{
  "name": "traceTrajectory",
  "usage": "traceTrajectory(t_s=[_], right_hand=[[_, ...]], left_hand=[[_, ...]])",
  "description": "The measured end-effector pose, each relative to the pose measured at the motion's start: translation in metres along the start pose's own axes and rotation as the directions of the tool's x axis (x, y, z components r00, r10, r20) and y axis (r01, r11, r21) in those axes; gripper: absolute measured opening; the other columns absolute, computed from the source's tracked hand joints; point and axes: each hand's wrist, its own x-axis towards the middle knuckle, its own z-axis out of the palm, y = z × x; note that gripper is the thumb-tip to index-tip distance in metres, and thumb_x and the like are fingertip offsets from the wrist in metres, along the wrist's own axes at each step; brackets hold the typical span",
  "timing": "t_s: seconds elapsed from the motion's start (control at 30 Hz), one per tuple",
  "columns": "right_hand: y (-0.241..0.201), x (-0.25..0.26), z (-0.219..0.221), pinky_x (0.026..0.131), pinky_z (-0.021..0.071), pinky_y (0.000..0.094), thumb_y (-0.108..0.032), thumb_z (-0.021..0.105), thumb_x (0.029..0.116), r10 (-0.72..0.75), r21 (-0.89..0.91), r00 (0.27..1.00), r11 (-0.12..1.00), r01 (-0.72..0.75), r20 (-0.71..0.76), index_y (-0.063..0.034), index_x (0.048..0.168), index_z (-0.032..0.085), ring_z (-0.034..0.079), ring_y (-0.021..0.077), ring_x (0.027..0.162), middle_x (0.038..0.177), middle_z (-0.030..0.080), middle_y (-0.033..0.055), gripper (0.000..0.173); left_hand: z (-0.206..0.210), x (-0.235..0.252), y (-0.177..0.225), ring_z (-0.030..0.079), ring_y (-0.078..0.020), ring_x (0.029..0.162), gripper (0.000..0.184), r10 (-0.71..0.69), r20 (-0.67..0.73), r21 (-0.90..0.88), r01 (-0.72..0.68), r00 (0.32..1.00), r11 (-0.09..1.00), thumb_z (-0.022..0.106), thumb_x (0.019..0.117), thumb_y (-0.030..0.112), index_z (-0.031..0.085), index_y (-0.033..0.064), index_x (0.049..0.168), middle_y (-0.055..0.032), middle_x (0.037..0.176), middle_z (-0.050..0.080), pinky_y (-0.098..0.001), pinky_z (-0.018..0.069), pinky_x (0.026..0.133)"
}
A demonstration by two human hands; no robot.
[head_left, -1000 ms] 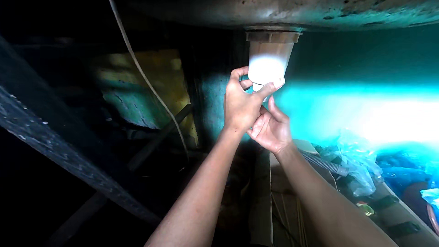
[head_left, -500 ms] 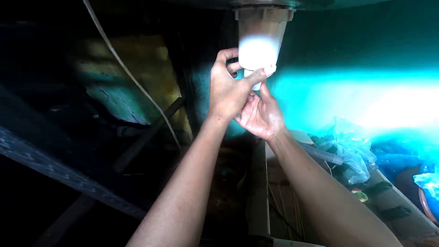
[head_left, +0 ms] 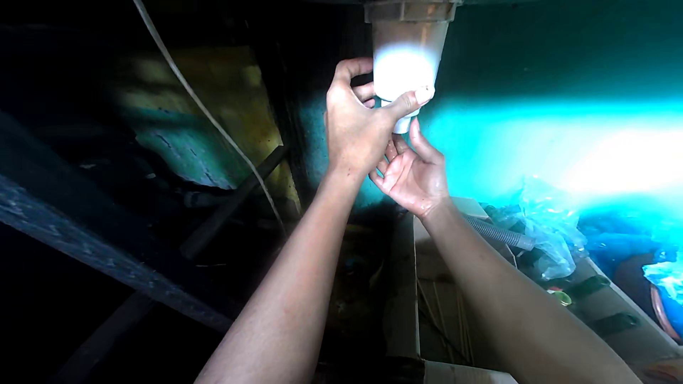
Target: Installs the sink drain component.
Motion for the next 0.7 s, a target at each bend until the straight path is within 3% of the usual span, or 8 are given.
traceTrajectory(t_s=[0.1, 0.2, 0.3, 0.4, 0.47, 0.53, 0.7], right_hand=[[0.006, 0.002, 0.000, 0.102, 0.0490, 0.0389, -0.045, 0.034, 0.1110, -0.021, -0.070, 1.000, 0.997, 0.022, 0.019, -0.0135, 0.128, 0.055, 0.061, 0.0157, 0.113, 0.122, 0.062, 0.0044, 0.042], [0.004, 0.001, 0.004, 0.089, 0.0553, 0.0330, -0.047, 0.030, 0.1113, -0.009, -0.078, 1.000, 0.997, 0.010, 0.022, -0.0170, 0.121, 0.056, 0.066, 0.0137, 0.100, 0.110, 0.066, 0.0030, 0.040], [-0.001, 0.001, 0.010, 0.087, 0.0584, 0.0341, -0.050, 0.028, 0.1110, 0.041, -0.086, 0.999, 0.995, -0.043, -0.016, -0.0167, 0.125, 0.056, 0.069, 0.0157, 0.098, 0.108, 0.068, 0.0036, 0.046], [-0.003, 0.004, 0.016, 0.086, 0.0565, 0.0375, -0.058, 0.018, 0.1082, 0.082, -0.114, 0.995, 0.990, -0.087, -0.049, -0.0197, 0.100, 0.058, 0.066, 0.0164, 0.089, 0.086, 0.063, 0.0008, 0.056], [-0.003, 0.007, 0.018, 0.082, 0.0558, 0.0392, -0.063, 0.013, 0.1063, 0.097, -0.052, 0.994, 0.994, -0.099, -0.043, -0.0201, 0.085, 0.051, 0.063, 0.0170, 0.079, 0.072, 0.055, 0.0004, 0.061], [-0.002, 0.007, 0.018, 0.082, 0.0546, 0.0411, -0.066, 0.012, 0.1048, 0.114, -0.038, 0.992, 0.993, -0.116, -0.056, -0.0199, 0.076, 0.049, 0.061, 0.0181, 0.076, 0.067, 0.053, 0.0012, 0.065], [-0.004, 0.005, 0.026, 0.089, 0.0546, 0.0403, -0.068, 0.008, 0.1032, 0.159, -0.069, 0.979, 0.983, -0.168, -0.125, -0.0197, 0.091, 0.054, 0.065, 0.0183, 0.090, 0.084, 0.060, 0.0029, 0.068]], left_hand=[[-0.005, 0.001, 0.003, 0.074, -0.0101, 0.090, 0.077, -0.008, 0.037, 0.073, 0.005, 0.999, 0.997, 0.093, 0.0726, 0.035, 0.052, 0.0103, 0.133, -0.0016, 0.106, 0.075, -0.0288, 0.0622, 0.080], [-0.027, 0.005, 0.011, 0.072, -0.0106, 0.100, 0.076, -0.050, 0.137, 0.128, 0.033, 0.989, 0.991, 0.087, 0.0795, 0.040, 0.051, 0.0087, 0.139, -0.0023, 0.112, 0.073, -0.0302, 0.0602, 0.088], [-0.062, 0.012, 0.015, 0.068, -0.0144, 0.113, 0.051, -0.188, 0.105, 0.179, 0.168, 0.976, 0.970, 0.062, 0.0972, 0.052, 0.057, 0.0187, 0.135, 0.0030, 0.120, 0.073, -0.0390, 0.0554, 0.092], [-0.098, 0.017, 0.005, 0.069, -0.0146, 0.113, 0.043, -0.297, -0.032, 0.170, 0.298, 0.954, 0.939, 0.046, 0.1050, 0.052, 0.061, 0.0211, 0.131, 0.0069, 0.122, 0.072, -0.0407, 0.0568, 0.091], [-0.117, 0.015, -0.003, 0.068, -0.0155, 0.115, 0.046, -0.360, -0.126, 0.141, 0.376, 0.924, 0.916, 0.048, 0.1036, 0.055, 0.061, 0.0211, 0.132, 0.0071, 0.123, 0.071, -0.0439, 0.0565, 0.093], [-0.130, 0.010, -0.010, 0.065, -0.0160, 0.120, 0.050, -0.421, -0.187, 0.108, 0.445, 0.887, 0.889, 0.048, 0.1020, 0.059, 0.062, 0.0228, 0.133, 0.0075, 0.126, 0.070, -0.0466, 0.0543, 0.096], [-0.141, -0.006, -0.017, 0.059, -0.0183, 0.129, 0.053, -0.506, -0.249, 0.042, 0.531, 0.826, 0.846, 0.051, 0.1005, 0.061, 0.059, 0.0229, 0.137, 0.0063, 0.135, 0.066, -0.0511, 0.0494, 0.101]])
